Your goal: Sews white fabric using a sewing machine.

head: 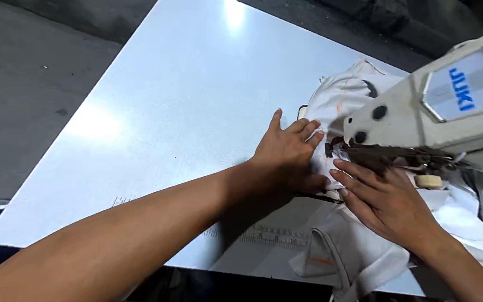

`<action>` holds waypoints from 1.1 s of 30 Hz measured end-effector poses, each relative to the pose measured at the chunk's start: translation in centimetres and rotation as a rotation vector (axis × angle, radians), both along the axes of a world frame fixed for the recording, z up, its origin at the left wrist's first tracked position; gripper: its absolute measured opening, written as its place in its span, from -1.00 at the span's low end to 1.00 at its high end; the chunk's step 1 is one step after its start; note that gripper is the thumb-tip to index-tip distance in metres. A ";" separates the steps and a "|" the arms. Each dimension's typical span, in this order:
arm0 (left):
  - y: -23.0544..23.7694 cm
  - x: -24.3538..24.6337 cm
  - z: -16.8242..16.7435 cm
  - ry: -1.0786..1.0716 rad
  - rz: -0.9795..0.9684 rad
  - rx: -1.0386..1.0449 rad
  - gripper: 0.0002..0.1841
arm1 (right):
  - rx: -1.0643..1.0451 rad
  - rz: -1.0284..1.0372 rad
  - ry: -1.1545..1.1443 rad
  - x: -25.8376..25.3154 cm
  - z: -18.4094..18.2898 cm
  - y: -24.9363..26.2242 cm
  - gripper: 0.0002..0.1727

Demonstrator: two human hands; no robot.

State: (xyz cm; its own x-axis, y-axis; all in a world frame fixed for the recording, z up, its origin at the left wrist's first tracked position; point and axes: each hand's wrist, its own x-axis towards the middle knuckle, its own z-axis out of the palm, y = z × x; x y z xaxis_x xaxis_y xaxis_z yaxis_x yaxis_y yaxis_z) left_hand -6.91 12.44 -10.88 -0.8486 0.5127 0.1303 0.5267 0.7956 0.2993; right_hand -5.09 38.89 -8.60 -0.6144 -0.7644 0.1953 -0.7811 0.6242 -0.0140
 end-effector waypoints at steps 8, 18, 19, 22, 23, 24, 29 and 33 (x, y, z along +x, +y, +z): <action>-0.1 1.2 0.0 0.044 -0.002 0.036 -0.09 | -0.027 -0.013 -0.060 1.4 0.2 -0.2 -0.56; 0.0 2.1 -0.2 0.014 0.016 -0.029 0.03 | -0.085 -0.008 -0.094 3.4 0.5 -0.8 -0.63; 0.0 2.2 -0.4 0.025 0.032 -0.019 0.04 | -0.111 0.002 -0.101 3.3 0.4 -0.7 -0.65; -0.3 2.2 -0.6 0.025 0.052 -0.002 0.03 | -0.127 0.025 -0.094 3.6 0.3 -0.2 -0.61; -0.3 2.0 -0.6 0.022 0.049 0.005 0.02 | -0.132 0.030 -0.082 3.8 0.3 -0.1 -0.60; -0.3 1.9 -0.5 0.019 0.043 0.008 0.02 | -0.139 0.027 -0.066 4.0 0.3 0.1 -0.60; -0.4 0.7 0.3 -0.020 0.013 -0.041 0.02 | -0.117 0.046 0.001 2.6 0.7 -0.9 -0.60; -0.2 0.8 0.9 -0.030 0.033 -0.094 0.01 | 0.006 -0.018 -0.034 0.2 0.4 -1.5 -0.51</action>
